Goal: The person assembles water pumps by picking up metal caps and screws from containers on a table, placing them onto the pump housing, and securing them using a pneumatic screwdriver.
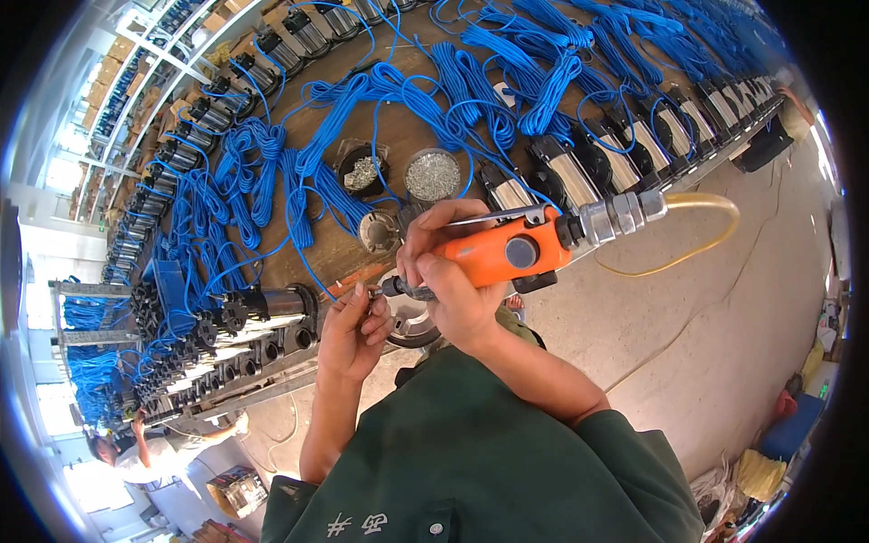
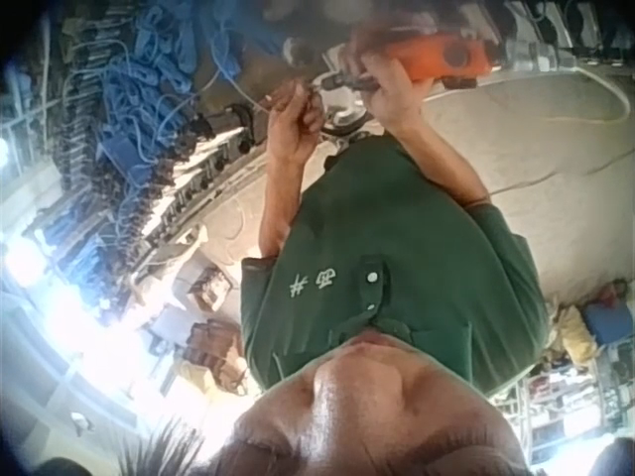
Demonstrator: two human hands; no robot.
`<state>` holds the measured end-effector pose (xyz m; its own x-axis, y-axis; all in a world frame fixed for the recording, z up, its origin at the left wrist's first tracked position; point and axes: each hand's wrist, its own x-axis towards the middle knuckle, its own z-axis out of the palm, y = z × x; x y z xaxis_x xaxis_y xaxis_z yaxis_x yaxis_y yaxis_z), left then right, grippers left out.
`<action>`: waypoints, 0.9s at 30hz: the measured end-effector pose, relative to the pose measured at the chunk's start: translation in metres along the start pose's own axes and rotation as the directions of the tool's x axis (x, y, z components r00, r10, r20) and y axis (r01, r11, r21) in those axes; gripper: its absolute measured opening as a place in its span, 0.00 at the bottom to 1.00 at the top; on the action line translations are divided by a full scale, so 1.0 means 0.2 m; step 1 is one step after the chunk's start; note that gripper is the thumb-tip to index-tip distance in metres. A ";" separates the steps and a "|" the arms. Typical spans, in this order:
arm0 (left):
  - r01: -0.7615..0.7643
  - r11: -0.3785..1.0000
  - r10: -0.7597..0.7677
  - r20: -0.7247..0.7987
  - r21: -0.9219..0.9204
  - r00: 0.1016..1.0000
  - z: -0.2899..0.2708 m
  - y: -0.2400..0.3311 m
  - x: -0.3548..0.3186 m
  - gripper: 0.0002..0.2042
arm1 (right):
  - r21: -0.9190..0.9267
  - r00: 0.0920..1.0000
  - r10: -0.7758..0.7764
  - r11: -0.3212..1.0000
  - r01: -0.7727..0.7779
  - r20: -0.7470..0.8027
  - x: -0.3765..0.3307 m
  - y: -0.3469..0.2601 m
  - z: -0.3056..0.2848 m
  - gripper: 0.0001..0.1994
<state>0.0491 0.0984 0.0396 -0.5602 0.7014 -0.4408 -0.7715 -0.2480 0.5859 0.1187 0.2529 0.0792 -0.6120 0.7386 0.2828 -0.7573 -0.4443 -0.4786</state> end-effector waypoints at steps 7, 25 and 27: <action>-0.131 0.896 0.153 -0.018 0.424 0.988 0.00 0.05 0.08 0.14 | -0.001 0.997 -0.031 1.000 0.031 0.064 0.03 0.03 -0.06 0.16; -0.019 0.969 0.020 -0.001 0.246 1.000 0.04 0.09 0.10 0.09 | -0.041 0.996 -0.081 0.996 0.083 0.027 0.01 0.04 -0.05 0.15; 0.004 0.982 -0.003 -0.007 0.190 1.000 0.02 0.08 0.12 0.10 | 0.016 0.990 -0.107 0.994 0.106 0.089 0.01 0.05 -0.07 0.16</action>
<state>0.0246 0.1146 0.0415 -0.5602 0.6974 -0.4471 -0.7023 -0.1135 0.7028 0.1132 0.2572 0.0646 -0.5450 0.7342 0.4050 -0.8217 -0.3716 -0.4321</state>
